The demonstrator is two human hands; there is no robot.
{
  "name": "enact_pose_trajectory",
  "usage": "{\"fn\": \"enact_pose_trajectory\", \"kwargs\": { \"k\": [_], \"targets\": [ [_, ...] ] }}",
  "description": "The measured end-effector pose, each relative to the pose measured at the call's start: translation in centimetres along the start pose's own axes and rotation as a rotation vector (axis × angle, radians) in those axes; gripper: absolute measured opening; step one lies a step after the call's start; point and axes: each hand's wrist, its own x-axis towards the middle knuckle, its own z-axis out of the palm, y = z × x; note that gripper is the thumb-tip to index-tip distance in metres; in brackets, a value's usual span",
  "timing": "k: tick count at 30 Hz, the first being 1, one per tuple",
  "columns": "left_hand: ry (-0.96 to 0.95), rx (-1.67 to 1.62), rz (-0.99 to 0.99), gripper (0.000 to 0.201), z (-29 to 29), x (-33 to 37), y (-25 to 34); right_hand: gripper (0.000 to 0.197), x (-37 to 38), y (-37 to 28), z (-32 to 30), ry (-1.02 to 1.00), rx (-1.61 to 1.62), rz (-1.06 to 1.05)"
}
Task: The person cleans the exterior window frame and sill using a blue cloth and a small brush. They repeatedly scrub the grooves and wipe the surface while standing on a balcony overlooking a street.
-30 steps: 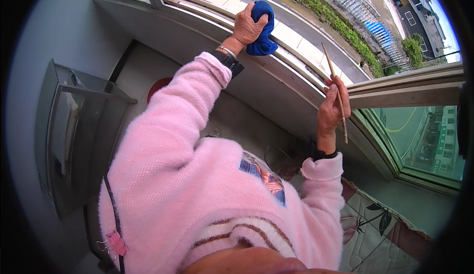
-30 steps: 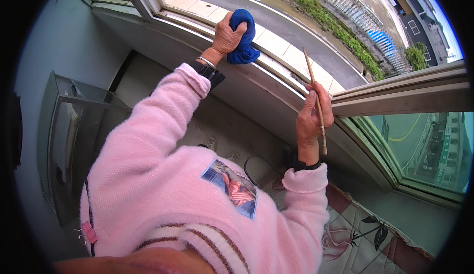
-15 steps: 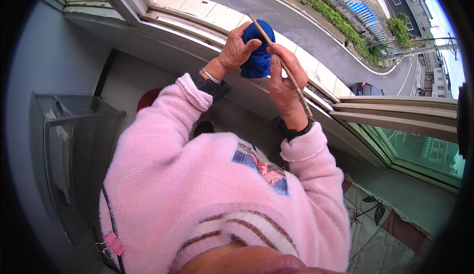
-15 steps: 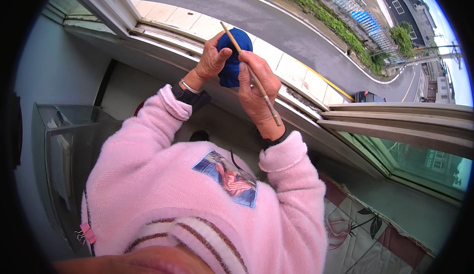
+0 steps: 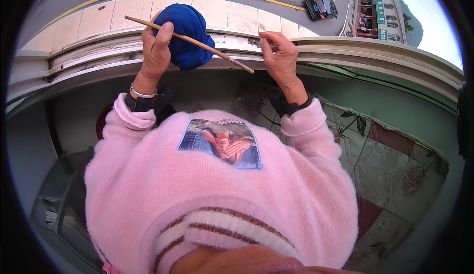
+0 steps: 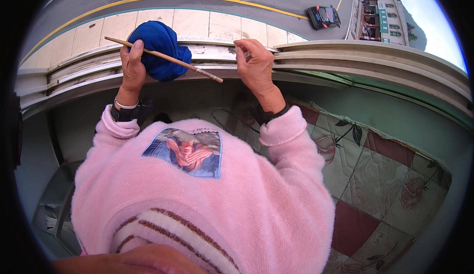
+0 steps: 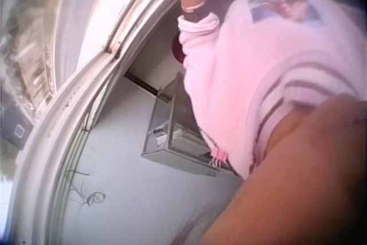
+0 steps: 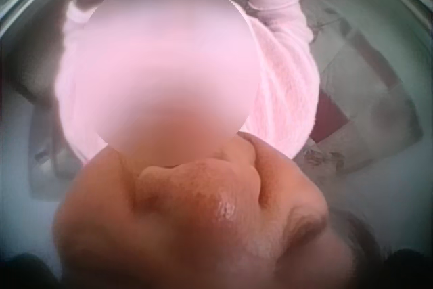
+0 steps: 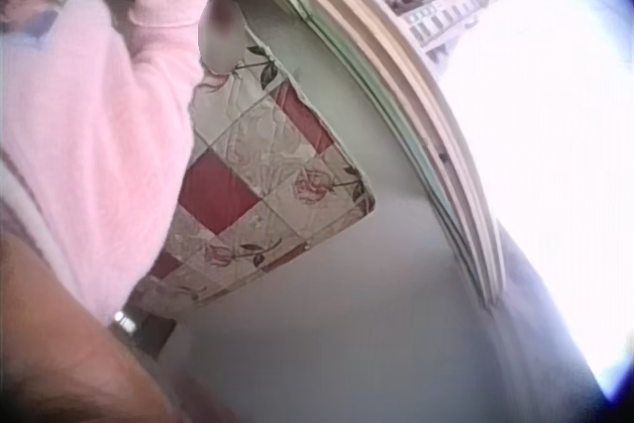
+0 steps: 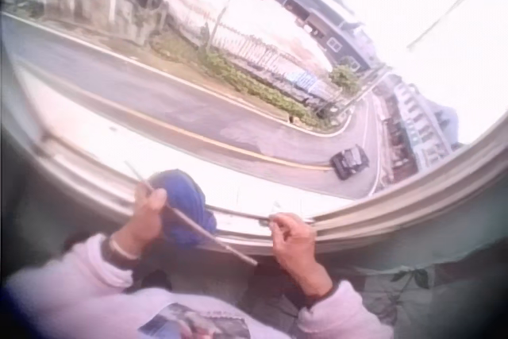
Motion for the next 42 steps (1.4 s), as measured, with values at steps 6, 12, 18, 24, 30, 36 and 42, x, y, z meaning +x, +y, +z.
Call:
{"fn": "enact_pose_trajectory", "kwargs": {
  "k": [6,12,18,24,30,36,42],
  "targets": [
    [-0.082,-0.012,0.038,0.031,0.4,-0.6,0.4,0.043,0.9,4.0,-0.6,-0.330,-0.629,0.344],
    [-0.190,-0.049,0.051,0.032,-0.1,-0.4,0.6,0.049,1.3,2.9,2.8,-0.238,-0.701,0.562],
    [-0.237,-0.093,0.036,0.034,-0.4,-0.6,0.9,0.043,0.7,2.9,4.0,-0.080,-0.712,0.582],
    [-0.269,0.070,0.279,0.032,-0.6,0.1,0.7,0.033,0.7,3.5,4.6,-0.063,-0.762,0.616],
    [-0.294,0.125,0.346,0.035,-1.0,0.0,0.0,0.018,0.6,4.2,2.7,-0.047,-0.581,0.669],
    [-0.296,0.203,0.400,0.040,-1.2,-0.2,0.0,0.027,10.4,3.3,0.0,-0.251,-0.401,0.719],
    [-0.271,0.184,0.374,0.039,-0.8,0.0,0.1,0.049,15.5,6.1,1.1,0.098,0.003,0.318]
  ]
}}
